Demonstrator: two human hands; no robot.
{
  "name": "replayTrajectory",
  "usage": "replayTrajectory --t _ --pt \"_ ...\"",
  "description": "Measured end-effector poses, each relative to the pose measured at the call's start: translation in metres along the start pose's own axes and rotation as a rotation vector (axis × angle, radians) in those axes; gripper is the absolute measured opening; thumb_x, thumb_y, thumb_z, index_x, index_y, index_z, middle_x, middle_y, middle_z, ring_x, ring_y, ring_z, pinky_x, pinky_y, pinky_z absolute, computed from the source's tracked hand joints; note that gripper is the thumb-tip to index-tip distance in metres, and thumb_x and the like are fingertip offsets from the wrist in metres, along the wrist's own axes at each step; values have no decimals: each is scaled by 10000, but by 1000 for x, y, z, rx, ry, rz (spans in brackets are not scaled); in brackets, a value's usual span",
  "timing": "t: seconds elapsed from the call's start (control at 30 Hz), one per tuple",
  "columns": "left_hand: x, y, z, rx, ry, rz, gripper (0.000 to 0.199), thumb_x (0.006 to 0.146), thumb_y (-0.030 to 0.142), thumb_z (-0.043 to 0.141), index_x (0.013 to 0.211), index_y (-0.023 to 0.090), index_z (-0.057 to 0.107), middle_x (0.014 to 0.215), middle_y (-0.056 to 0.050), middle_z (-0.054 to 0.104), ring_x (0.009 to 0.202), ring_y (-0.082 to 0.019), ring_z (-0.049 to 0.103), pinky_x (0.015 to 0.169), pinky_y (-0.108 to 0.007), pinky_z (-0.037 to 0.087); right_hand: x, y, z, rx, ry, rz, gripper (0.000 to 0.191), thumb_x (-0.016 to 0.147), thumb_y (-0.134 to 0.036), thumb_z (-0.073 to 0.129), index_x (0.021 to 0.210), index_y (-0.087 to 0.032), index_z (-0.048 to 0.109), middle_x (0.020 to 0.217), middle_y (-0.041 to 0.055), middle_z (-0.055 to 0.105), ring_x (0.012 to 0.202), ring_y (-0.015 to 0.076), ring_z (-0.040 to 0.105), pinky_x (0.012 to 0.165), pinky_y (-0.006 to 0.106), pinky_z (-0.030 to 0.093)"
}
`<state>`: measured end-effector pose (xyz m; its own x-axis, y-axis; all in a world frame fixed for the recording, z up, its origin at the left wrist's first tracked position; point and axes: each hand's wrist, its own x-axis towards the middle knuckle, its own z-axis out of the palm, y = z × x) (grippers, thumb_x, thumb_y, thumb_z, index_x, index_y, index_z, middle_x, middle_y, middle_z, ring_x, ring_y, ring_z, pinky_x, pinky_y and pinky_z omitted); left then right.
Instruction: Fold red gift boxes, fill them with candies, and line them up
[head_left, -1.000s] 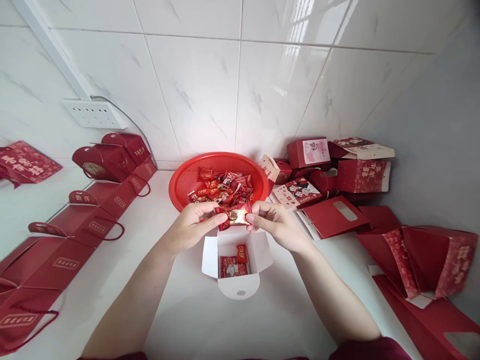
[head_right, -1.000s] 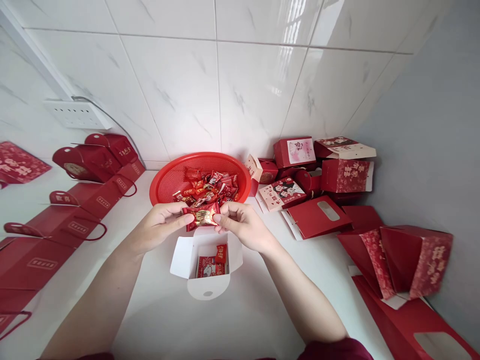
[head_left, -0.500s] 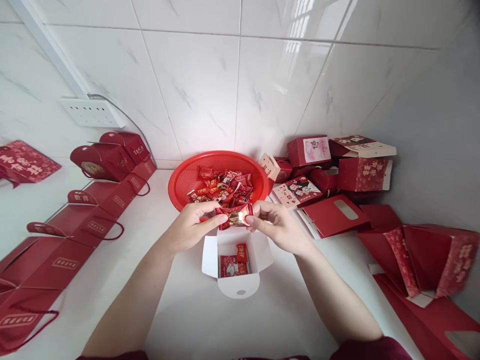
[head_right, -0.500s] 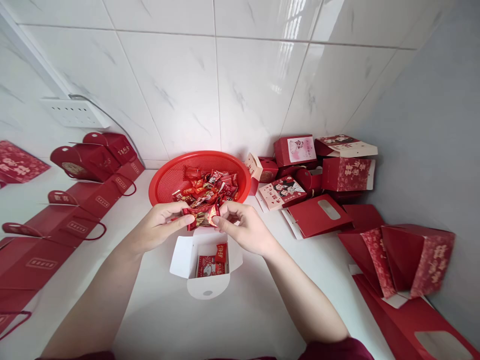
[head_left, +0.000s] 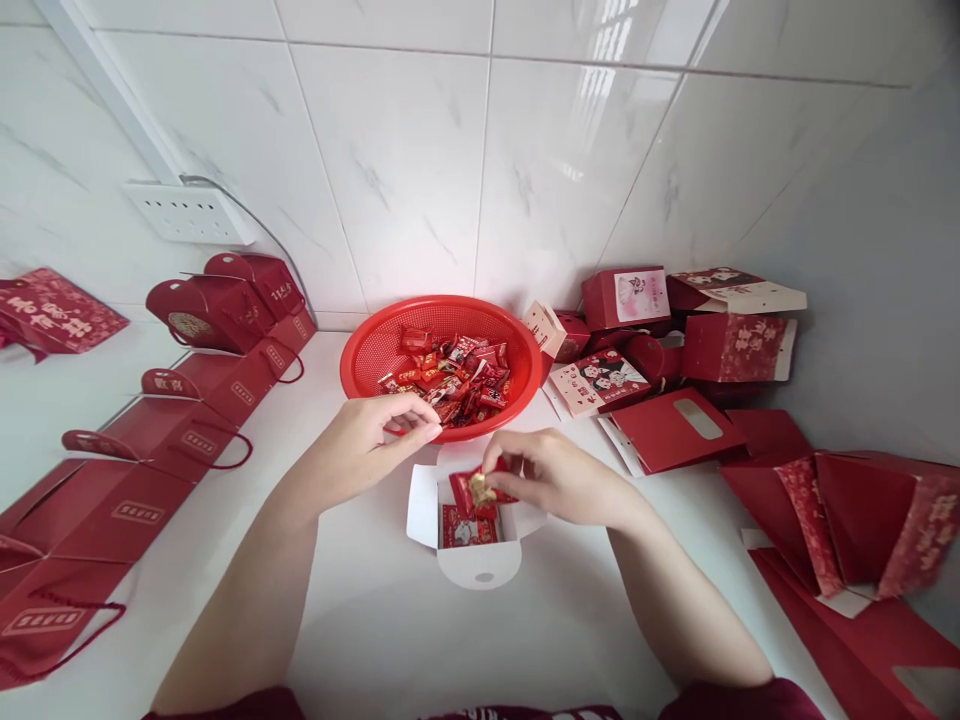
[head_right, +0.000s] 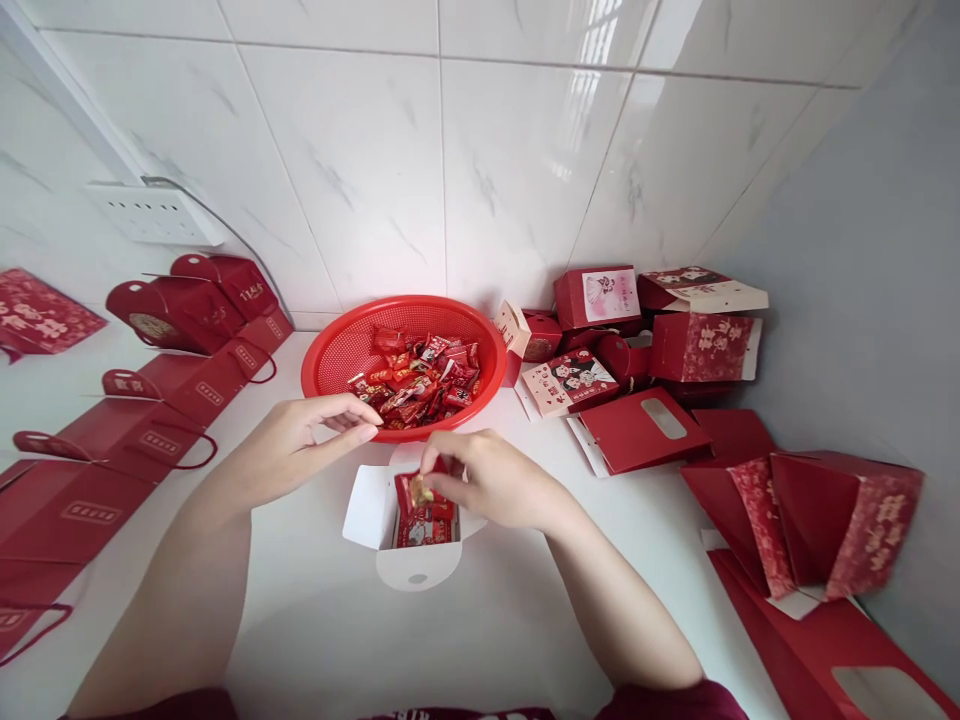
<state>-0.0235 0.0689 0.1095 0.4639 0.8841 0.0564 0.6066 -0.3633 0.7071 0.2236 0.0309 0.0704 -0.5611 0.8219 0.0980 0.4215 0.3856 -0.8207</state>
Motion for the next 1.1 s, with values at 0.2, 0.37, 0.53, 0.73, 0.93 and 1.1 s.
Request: replayTrajectory --t 0.2,0.37,0.53,0.73,0.93,1.1 --pt "-12 6 -7 47 63 8 214 901 429 599 916 244 706 973 -10 726 901 -187 666 741 -230 516 11 9 41 -427 -82 46 199 874 -61 532 791 -207 641 698 12 655 570 140 566 517 247 337" --pt "-29 -2 -8 102 34 -35 249 933 435 541 911 237 692 934 -5 716 875 -176 655 680 -207 486 3 3 37 -623 -10 -2 274 842 14 496 857 -192 677 818 69 688 702 193 638 583 276 408" --pt "-55 -34 8 195 -50 -134 292 980 403 429 984 249 678 998 -18 698 846 -184 658 747 -273 524 -33 5 12 -495 260 5 218 976 -153 434 1053 -211 629 989 80 697 880 227 662 759 346 499" --pt "-84 -62 67 90 -66 50 772 852 353 658 1530 316 292 1540 -109 369 1357 -315 449 1067 -449 464 -69 44 34 -167 556 107 382 981 -419 499 1308 -223 471 1296 143 588 1067 262 636 868 424 551" --pt "-92 -55 99 94 -100 75 710 879 486 623 1517 374 332 1649 -54 109 1459 -382 278 1087 -510 435 -79 61 61 -72 246 -117 1025 858 -622 606 1586 -241 -6 1638 168 122 1473 329 268 1174 538 300" --pt "-95 -51 121 -1 21 101 485 1009 381 390 1489 316 393 1646 -43 141 1471 -309 281 1166 -483 348 -80 60 73 -121 182 -179 1137 778 -618 702 1587 -253 -9 1624 182 178 1475 349 254 1176 569 279"
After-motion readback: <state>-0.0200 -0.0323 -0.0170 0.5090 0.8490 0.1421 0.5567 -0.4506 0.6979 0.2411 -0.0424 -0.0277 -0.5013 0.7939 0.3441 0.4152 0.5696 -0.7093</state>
